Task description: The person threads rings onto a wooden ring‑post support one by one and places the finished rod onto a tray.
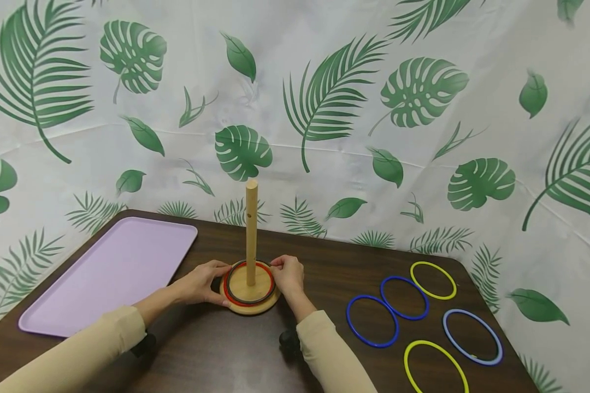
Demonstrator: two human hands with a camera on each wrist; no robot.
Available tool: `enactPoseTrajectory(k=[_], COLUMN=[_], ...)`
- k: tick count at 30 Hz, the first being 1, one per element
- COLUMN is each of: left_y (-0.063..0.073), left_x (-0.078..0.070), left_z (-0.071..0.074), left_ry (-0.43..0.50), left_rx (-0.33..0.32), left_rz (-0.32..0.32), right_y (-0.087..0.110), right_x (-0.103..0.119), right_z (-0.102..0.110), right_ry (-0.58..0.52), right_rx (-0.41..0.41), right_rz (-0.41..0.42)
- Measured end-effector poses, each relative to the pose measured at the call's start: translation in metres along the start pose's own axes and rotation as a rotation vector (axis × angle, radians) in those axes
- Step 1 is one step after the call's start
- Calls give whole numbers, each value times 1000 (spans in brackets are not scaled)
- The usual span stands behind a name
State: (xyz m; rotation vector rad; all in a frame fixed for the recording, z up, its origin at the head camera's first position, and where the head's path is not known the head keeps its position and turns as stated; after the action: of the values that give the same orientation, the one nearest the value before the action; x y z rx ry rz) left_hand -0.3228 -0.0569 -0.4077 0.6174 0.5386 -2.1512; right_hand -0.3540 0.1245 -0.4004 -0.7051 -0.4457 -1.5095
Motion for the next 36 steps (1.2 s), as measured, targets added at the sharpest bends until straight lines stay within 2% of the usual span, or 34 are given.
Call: enactPoseTrajectory(k=[7, 18, 36], left_y=[0, 1, 2], left_x=[0, 0, -2], left_z=[0, 0, 1], left_ry=[1, 1, 5], left_rx=[-1, -7, -8], left_rz=[2, 0, -11], right_y=[1, 0, 2], right_x=[4, 5, 7], right_z=[-4, -6, -5], right_ry=[34, 83, 105], right_rx=[11, -4, -7], right_rz=[45, 59, 69])
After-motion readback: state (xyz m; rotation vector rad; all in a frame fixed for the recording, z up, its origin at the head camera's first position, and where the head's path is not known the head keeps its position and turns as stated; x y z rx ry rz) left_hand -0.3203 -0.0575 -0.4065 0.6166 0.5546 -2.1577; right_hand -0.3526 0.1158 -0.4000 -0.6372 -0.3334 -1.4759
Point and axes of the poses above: each hand's wrist, its own y-axis away from the middle knuckle, its own z-axis out of the back of the hand, x = y × z, the point moved 10 cm from there along -y, towards the middle knuckle, and after that the axes turned 7 degrees about y, right-handed, at the moved point
